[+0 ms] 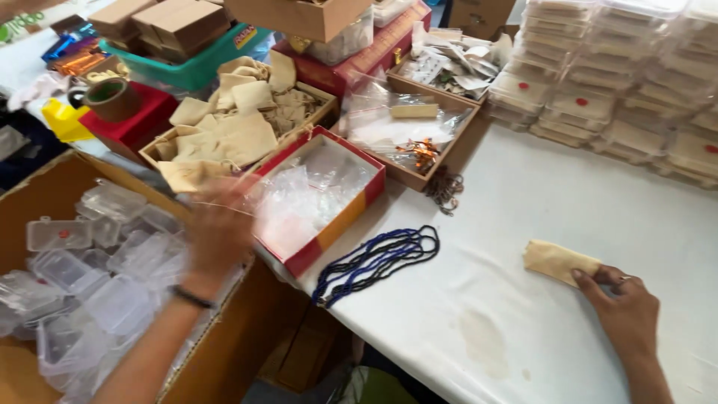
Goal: The person places beaded bracelets and necklaces into small cloth pouches, folds the pouches, and then places them into clear plastic containers. The person also handles red beaded necklaces, placing them into pouches. The workspace is a table with boxes of jewelry and packaging materials.
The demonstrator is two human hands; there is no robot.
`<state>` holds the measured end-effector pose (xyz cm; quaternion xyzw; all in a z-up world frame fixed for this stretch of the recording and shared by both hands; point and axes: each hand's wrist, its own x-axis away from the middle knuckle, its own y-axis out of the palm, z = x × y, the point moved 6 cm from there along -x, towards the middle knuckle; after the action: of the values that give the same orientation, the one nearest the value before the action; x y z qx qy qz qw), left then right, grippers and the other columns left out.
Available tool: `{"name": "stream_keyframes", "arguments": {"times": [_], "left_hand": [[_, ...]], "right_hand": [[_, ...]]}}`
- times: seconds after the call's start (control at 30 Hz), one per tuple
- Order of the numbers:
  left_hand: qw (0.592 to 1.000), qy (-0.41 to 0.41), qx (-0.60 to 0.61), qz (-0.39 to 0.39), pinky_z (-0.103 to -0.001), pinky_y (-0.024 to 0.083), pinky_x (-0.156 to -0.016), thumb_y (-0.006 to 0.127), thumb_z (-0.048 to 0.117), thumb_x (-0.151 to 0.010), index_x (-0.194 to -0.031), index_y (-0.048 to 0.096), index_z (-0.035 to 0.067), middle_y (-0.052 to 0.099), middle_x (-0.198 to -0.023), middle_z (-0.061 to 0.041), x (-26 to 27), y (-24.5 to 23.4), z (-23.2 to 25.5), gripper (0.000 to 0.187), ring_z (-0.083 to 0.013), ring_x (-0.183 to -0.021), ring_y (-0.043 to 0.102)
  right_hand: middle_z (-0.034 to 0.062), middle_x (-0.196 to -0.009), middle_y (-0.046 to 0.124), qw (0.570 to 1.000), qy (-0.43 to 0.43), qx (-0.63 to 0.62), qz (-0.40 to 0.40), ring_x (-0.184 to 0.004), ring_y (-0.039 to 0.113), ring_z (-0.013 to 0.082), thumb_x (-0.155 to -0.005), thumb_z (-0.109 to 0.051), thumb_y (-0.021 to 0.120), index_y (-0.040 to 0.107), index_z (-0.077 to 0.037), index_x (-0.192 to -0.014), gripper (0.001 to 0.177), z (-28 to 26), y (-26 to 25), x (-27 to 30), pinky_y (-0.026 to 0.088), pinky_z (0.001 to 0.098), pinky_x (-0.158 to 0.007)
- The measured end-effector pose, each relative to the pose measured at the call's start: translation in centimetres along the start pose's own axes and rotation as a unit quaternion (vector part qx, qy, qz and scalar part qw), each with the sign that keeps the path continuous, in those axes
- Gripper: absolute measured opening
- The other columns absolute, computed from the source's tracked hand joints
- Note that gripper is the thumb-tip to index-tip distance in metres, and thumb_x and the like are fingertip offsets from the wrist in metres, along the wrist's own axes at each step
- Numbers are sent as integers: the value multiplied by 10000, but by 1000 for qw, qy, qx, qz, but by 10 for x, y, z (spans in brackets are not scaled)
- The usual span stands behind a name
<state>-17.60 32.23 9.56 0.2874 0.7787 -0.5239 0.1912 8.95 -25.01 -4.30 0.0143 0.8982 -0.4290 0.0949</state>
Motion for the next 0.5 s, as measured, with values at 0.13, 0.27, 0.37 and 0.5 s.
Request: {"name": "stream_keyframes", "arguments": {"times": [0.13,0.27,0.37,0.5], "left_hand": [[909,-358,-140,-163,-512,407,-992,592,500,-1062,-1340,631,52,598,-1388,-213,223,43,-190,530,-380,-1203,564],[715,-600,100,-346,-573,389,-1154,660,820,-751,-1554,464,38,516,-1496,-346,447,112,-250,1139,-481,-1402,478],[666,-623,66,-404,-604,333,-1197,690,854,-679,-1585,456,119,488,-1529,-325,475,121,-240,1190,-461,-1457,422],[651,-615,50,-443,-648,230,-1238,696,859,-633,-1610,393,192,450,-1572,-269,463,131,-244,1221,-403,-1528,346]], "right_hand": [[184,-1041,750,1000,0,12,16,-928,722,280,-924,-485,779,803,-45,-1133,488,3,-1,1,567,399,-826],[166,-941,775,995,-29,91,27,-825,737,259,-966,-482,771,793,-35,-1130,477,15,7,-2,582,383,-820],[197,-888,767,1000,12,-3,0,-868,744,295,-978,-441,771,770,11,-1115,472,16,5,-5,573,409,-795],[228,-846,756,998,-40,34,19,-787,742,284,-1019,-391,767,763,68,-1116,468,86,39,-33,574,378,-772]]}}
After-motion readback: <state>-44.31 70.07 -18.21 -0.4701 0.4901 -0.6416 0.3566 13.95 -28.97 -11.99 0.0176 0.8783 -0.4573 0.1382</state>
